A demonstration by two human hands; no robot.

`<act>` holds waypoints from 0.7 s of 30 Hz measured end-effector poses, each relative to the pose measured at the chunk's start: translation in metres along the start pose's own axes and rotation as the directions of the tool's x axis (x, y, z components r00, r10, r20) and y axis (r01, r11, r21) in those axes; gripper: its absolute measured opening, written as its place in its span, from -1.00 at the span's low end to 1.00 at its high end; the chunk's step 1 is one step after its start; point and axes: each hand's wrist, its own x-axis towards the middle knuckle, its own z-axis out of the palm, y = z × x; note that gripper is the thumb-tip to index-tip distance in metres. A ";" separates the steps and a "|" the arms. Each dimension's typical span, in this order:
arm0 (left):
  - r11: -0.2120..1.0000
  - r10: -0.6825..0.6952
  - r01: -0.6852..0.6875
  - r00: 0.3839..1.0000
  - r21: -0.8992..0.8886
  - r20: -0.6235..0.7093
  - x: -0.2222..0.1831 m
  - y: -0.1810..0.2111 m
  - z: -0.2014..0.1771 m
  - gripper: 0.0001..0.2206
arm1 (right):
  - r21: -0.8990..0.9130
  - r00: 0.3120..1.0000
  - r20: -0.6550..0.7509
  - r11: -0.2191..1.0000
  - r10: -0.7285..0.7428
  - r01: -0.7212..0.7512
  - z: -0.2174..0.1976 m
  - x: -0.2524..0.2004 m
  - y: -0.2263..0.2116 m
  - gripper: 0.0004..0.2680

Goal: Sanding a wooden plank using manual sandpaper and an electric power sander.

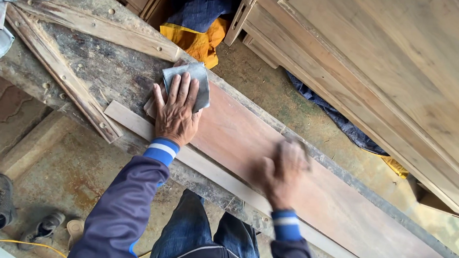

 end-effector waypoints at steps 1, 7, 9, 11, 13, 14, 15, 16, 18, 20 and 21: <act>1.000 0.006 -0.006 1.000 0.011 -0.006 -0.003 -0.001 0.003 -0.35 | 0.021 0.993 0.088 0.996 -0.083 0.081 0.003 0.006 -0.030 -0.46; 0.998 -0.054 0.054 0.999 0.026 -0.003 -0.006 0.031 -0.002 -0.40 | 0.086 0.955 0.224 0.980 -0.196 0.181 -0.025 -0.014 -0.016 -0.50; 0.996 -0.093 0.093 0.996 0.019 0.013 -0.025 0.076 0.009 -0.43 | 0.103 0.954 0.277 0.991 -0.112 0.087 -0.056 -0.030 0.028 -0.54; 0.950 0.076 -0.116 0.987 -0.289 -0.145 -0.059 0.138 0.040 -0.25 | -0.189 0.972 0.200 0.978 0.121 -0.083 -0.095 -0.049 0.079 -0.63; 0.960 0.219 -0.217 0.976 -0.177 -0.010 -0.109 0.230 0.073 -0.28 | -0.226 0.980 0.129 0.967 0.152 -0.120 -0.112 -0.081 0.148 -0.56; 0.938 0.346 -0.338 0.928 -0.080 0.138 -0.129 0.276 0.089 -0.27 | -0.260 0.982 0.047 0.951 0.185 -0.166 -0.120 -0.093 0.183 -0.49; 0.941 0.338 -0.330 0.932 -0.074 0.133 -0.131 0.289 0.083 -0.27 | -0.257 0.984 0.047 0.954 0.174 -0.157 -0.119 -0.102 0.201 -0.49; 0.904 0.363 -0.294 0.911 -0.310 0.195 -0.132 0.306 0.077 -0.29 | -0.261 0.982 0.032 0.950 0.186 -0.171 -0.122 -0.109 0.224 -0.47; 0.822 0.392 -0.219 0.887 -0.526 0.243 -0.130 0.309 0.085 -0.29 | -0.267 0.982 0.024 0.948 0.189 -0.176 -0.128 -0.115 0.250 -0.44; 0.951 0.309 -0.310 0.950 0.017 0.029 -0.123 0.280 0.111 -0.32 | -0.232 0.982 0.044 0.958 0.185 -0.170 -0.132 -0.115 0.256 -0.42; 0.952 0.303 -0.304 0.952 0.022 0.029 -0.109 0.244 0.113 -0.32 | -0.228 0.983 0.048 0.960 0.179 -0.163 -0.132 -0.115 0.257 -0.42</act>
